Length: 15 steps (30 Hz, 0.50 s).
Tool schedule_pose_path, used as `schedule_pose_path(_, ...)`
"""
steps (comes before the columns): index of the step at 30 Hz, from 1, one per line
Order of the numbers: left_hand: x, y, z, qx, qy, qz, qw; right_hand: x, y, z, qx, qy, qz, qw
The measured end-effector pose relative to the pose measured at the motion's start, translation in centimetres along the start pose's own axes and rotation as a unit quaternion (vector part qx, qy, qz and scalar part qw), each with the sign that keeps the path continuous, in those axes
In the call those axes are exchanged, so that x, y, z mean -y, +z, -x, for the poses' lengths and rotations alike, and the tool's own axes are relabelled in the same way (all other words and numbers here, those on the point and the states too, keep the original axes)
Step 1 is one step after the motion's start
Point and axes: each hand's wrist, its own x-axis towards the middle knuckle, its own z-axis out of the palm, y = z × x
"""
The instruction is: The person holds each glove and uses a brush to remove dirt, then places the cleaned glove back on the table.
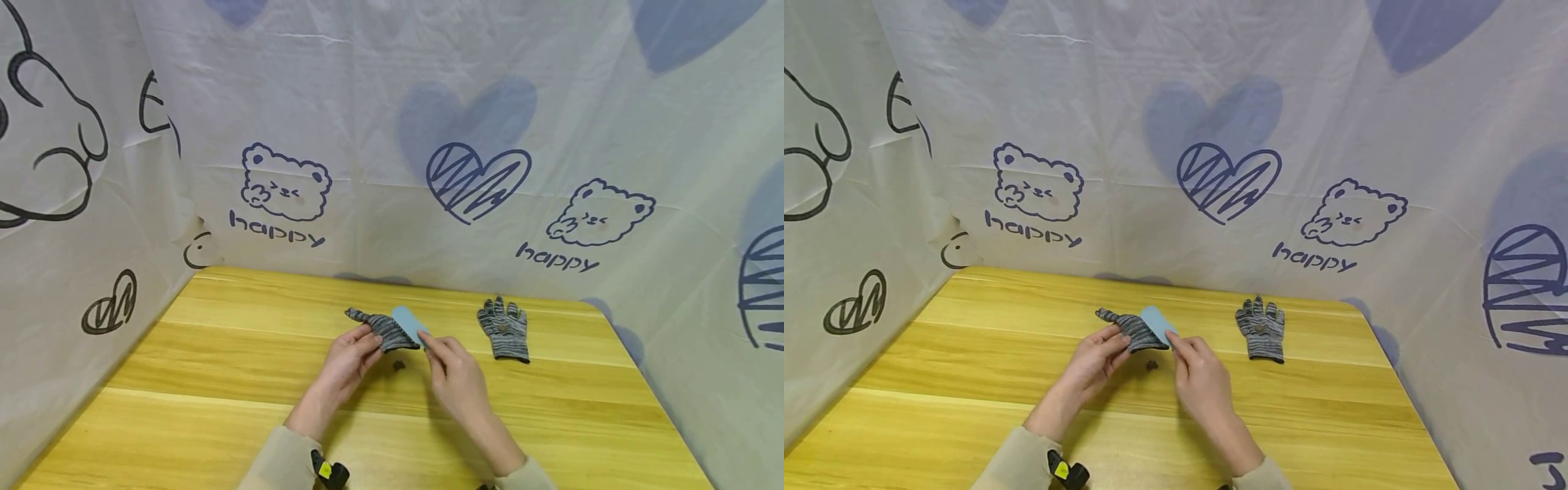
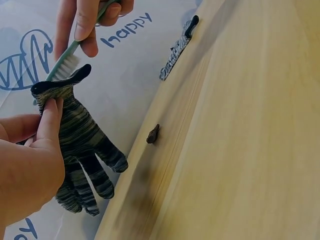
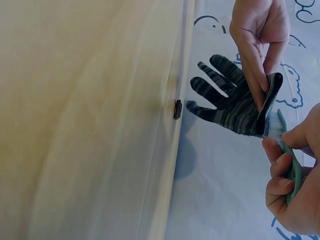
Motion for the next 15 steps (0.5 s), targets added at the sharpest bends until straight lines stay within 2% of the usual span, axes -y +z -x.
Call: schedule_pose_path(15, -0.07, -0.04, -0.06, 0.009, 0.005, 0.006, 0.9999, -0.42, -0.12, -0.09, -0.021, 0.007, 0.025, 0.999)
